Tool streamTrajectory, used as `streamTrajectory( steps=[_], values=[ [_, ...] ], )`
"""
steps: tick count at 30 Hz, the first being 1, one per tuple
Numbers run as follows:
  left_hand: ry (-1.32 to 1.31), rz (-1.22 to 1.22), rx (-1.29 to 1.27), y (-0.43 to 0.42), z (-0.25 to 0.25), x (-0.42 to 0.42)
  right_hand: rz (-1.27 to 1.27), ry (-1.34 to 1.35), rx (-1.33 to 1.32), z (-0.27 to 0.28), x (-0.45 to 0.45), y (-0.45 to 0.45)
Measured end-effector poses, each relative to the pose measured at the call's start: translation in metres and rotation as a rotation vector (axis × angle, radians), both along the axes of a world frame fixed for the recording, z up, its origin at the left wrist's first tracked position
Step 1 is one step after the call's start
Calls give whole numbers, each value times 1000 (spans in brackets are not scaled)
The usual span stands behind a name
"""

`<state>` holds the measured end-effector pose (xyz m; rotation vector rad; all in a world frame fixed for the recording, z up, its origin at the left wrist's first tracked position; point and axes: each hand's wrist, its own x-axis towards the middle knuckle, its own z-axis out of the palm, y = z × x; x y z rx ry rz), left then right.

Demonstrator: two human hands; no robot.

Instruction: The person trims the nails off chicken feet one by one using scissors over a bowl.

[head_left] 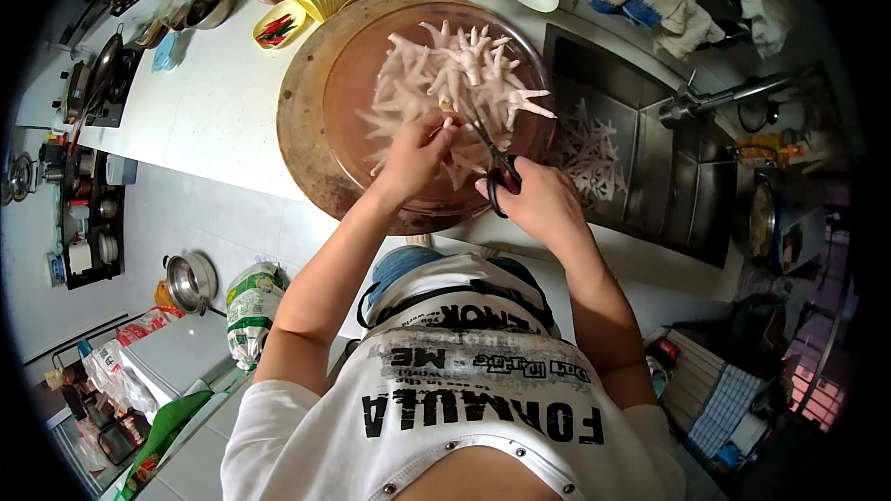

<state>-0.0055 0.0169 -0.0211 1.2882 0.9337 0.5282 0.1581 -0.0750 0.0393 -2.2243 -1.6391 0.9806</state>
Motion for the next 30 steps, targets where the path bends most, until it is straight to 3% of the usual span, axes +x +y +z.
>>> streamTrajectory(
  steps=[4,8,10,17,19,20,23,25,30],
  values=[
    [8,26,199,-5,-17,3,35,-105,-8,7,-9,8],
    [24,1,186,-8,-20,7,87,-194,81,-7,-12,6],
    [-141,81,147,-11,-25,13,117,-220,76,-9,-14,7],
    [-26,116,338,-19,-11,17,157,-335,117,-8,-19,5],
    [-112,128,-28,-26,9,19,155,-360,149,-8,-21,3],
    [-111,127,-28,-28,7,21,154,-360,149,-9,-21,3],
    [-148,176,70,-30,-3,22,163,-374,178,-10,-21,3],
    [-92,140,267,-27,-8,21,141,-375,151,-8,-23,1],
    [-93,155,325,-25,-19,25,143,-395,157,-12,-22,-1]
  ],
)
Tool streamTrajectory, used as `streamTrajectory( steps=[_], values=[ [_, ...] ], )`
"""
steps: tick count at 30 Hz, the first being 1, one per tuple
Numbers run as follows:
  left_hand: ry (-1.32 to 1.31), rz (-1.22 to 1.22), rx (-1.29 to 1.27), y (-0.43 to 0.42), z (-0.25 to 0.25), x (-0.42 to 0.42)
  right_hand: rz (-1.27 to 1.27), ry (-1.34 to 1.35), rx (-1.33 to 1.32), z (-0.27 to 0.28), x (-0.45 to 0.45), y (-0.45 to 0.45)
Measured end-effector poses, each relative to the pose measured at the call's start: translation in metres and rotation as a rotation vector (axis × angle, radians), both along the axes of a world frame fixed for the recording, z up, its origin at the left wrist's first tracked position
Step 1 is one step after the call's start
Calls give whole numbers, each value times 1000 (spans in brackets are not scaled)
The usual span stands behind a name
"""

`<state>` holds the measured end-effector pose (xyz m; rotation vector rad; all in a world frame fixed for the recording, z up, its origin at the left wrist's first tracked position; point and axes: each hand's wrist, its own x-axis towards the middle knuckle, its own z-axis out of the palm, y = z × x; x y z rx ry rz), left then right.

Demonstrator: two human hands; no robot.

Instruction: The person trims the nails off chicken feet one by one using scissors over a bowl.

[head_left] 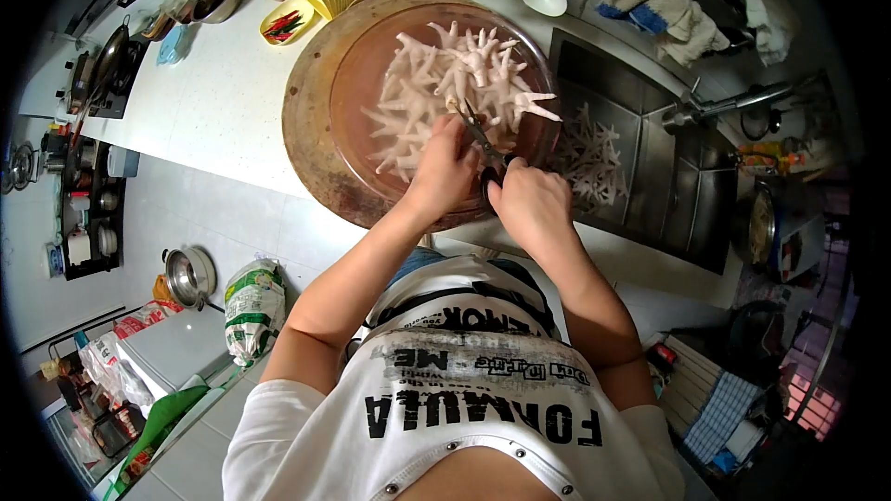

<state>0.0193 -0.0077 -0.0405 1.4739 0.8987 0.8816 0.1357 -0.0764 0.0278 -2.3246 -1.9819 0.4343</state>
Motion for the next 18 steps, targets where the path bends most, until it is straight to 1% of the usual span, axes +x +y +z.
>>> streamTrajectory(
  steps=[8,11,12,14,16,17,18],
  values=[
    [56,24,0,3,-17,1,57,-41,-30,-8,0,-3],
    [60,25,-96,4,-26,3,100,-69,-9,-15,1,-4],
    [38,18,-194,6,-25,3,118,-50,25,-18,2,-5],
    [15,13,-291,5,-23,4,140,-33,60,-21,7,-5],
    [-335,65,-472,4,-11,6,-57,198,131,-13,10,0],
    [-336,67,-471,5,-3,3,-217,399,49,-3,13,1],
    [-345,95,-557,7,7,-1,-260,481,35,-4,17,3]
  ],
)
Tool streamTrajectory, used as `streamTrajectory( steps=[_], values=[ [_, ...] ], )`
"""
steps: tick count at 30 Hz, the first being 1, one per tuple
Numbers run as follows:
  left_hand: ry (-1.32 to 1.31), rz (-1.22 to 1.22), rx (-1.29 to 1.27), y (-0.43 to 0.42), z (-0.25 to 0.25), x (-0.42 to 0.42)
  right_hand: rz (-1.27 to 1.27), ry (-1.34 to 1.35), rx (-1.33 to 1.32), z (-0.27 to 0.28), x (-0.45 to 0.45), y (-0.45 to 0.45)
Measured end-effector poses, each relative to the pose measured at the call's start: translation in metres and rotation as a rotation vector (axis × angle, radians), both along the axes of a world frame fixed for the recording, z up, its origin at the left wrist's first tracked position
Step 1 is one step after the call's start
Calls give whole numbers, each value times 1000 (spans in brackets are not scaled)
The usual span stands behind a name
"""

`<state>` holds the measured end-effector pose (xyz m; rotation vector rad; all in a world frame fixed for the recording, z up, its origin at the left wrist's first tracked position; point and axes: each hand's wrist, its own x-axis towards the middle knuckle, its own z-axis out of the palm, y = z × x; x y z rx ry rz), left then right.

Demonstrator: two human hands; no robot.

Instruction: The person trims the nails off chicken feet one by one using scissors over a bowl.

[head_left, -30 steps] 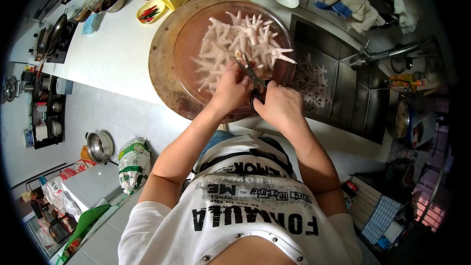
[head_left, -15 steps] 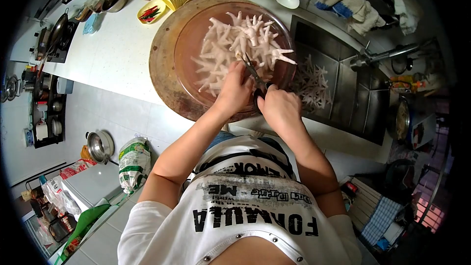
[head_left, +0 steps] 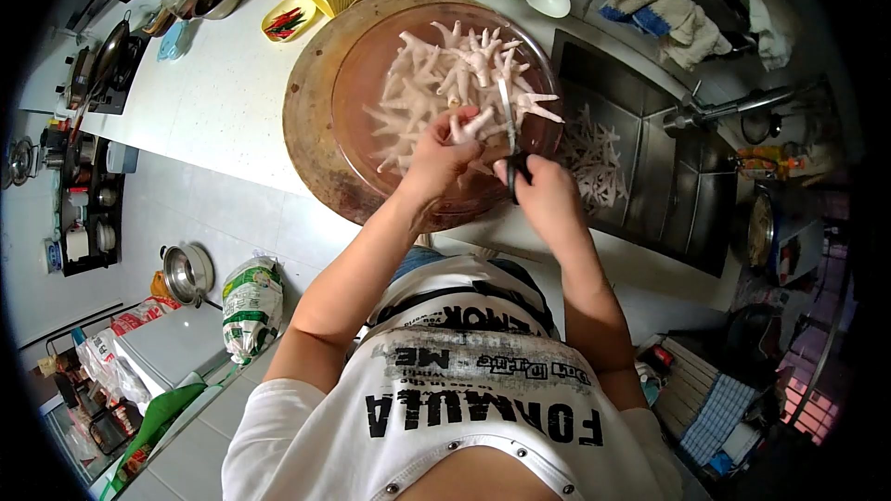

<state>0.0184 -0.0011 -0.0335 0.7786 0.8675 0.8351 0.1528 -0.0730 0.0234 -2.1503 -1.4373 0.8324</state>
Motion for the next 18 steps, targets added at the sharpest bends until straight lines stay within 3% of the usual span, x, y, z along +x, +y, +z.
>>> streamTrajectory(
  steps=[2,3,5,10,11,14,18],
  values=[
    [-108,15,-228,1,29,-8,-45,298,66,-8,14,0],
    [-109,13,-227,4,22,-13,-47,298,68,-12,14,1],
    [-605,18,-458,9,3,-21,-96,823,216,-17,14,2],
    [-791,-129,-658,3,8,-14,-157,963,330,-19,-2,14],
    [-788,-132,-660,1,8,-13,-161,965,332,-17,-4,15],
    [-346,-173,-530,-7,13,-3,-136,883,462,-16,-11,18],
    [-143,-281,-268,-16,21,-6,-158,827,429,-22,-2,21]
  ],
)
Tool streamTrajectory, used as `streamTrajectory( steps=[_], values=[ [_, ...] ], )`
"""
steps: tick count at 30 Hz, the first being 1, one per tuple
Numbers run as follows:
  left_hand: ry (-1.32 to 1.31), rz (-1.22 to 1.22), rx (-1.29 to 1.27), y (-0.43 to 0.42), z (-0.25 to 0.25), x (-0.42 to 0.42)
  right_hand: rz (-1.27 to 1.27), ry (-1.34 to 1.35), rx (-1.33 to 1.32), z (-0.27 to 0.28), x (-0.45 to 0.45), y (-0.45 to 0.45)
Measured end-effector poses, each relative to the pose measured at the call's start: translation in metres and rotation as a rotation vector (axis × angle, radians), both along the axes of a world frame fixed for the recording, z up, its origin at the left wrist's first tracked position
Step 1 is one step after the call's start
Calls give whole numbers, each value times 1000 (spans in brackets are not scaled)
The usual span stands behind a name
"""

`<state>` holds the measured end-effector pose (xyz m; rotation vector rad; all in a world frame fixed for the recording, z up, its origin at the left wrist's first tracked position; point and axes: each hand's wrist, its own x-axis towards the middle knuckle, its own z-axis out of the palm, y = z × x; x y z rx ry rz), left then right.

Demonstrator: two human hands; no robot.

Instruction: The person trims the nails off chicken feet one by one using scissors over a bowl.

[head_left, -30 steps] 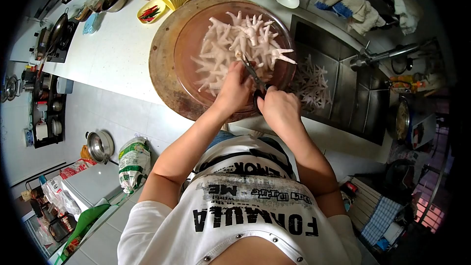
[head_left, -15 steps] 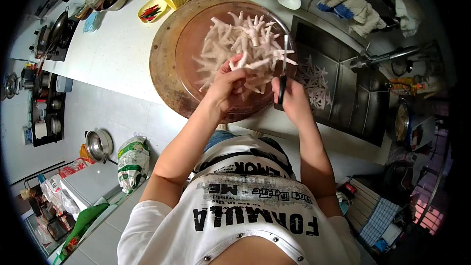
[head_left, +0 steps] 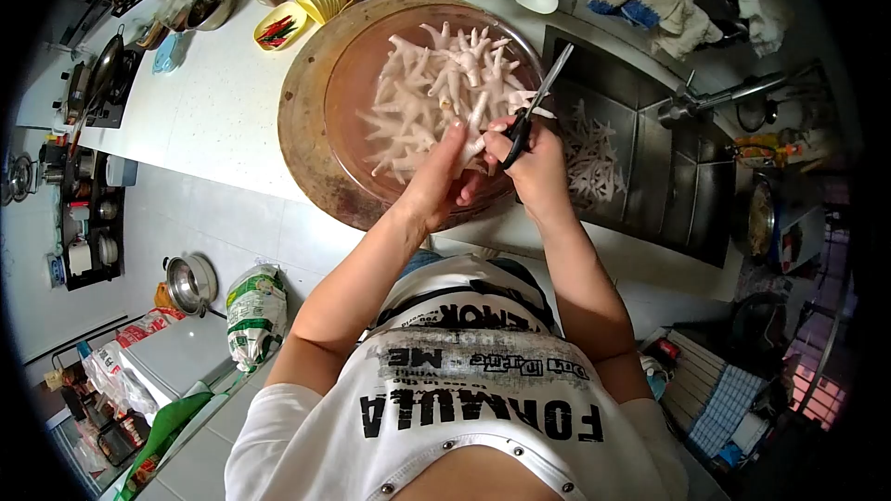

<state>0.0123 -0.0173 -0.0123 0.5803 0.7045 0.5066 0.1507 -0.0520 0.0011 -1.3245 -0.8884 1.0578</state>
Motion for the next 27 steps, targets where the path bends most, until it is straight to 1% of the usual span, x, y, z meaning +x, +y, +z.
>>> streamTrajectory(
  steps=[1,2,3,4,5,7,8,9,10,11,12,13,14,16,17,18,19,20,21,23,24,25,27],
  values=[
    [0,-1,-1,0,2,1,65,132,-51,9,3,0],
    [-77,-30,-43,1,6,1,130,265,-104,14,5,0],
    [-154,-59,-85,3,9,2,-17,328,-29,15,2,0],
    [-215,-64,-158,5,3,1,-60,375,25,14,8,-1],
    [-215,-65,-157,7,4,4,-105,421,81,13,19,-3],
    [-40,-65,-15,7,7,24,-198,424,126,14,41,-9],
    [-91,-110,149,8,-11,43,-261,442,116,17,53,-15],
    [-36,-74,136,5,-7,65,-303,445,120,14,65,-20],
    [84,-234,299,6,3,72,-338,459,139,17,73,-26],
    [105,-287,395,5,22,76,-363,427,149,14,84,-33],
    [146,-298,439,1,29,79,-374,417,155,16,90,-40],
    [188,-313,482,-2,32,81,-389,409,160,18,95,-48],
    [173,-311,534,0,28,75,-422,400,141,18,100,-55],
    [297,-168,1020,4,9,52,-464,345,97,18,105,-68],
    [544,-277,1071,11,25,28,-469,350,97,16,108,-73],
    [626,-243,1089,15,24,7,-440,309,64,14,110,-78],
    [865,-294,1173,26,23,-12,-412,267,31,12,112,-82],
    [975,-169,1312,38,-3,-32,-430,245,16,15,108,-82],
    [1108,-126,1465,49,-6,-44,-436,249,15,14,105,-82],
    [1315,-359,1280,68,-17,-44,-428,251,-11,12,100,-78],
    [1321,-353,1280,76,-34,-43,-397,244,-8,10,98,-75],
    [1295,-515,1575,82,-56,-38,-326,249,21,11,94,-73],
    [1243,-678,1864,89,-66,-32,-255,186,25,15,86,-69]
  ],
)
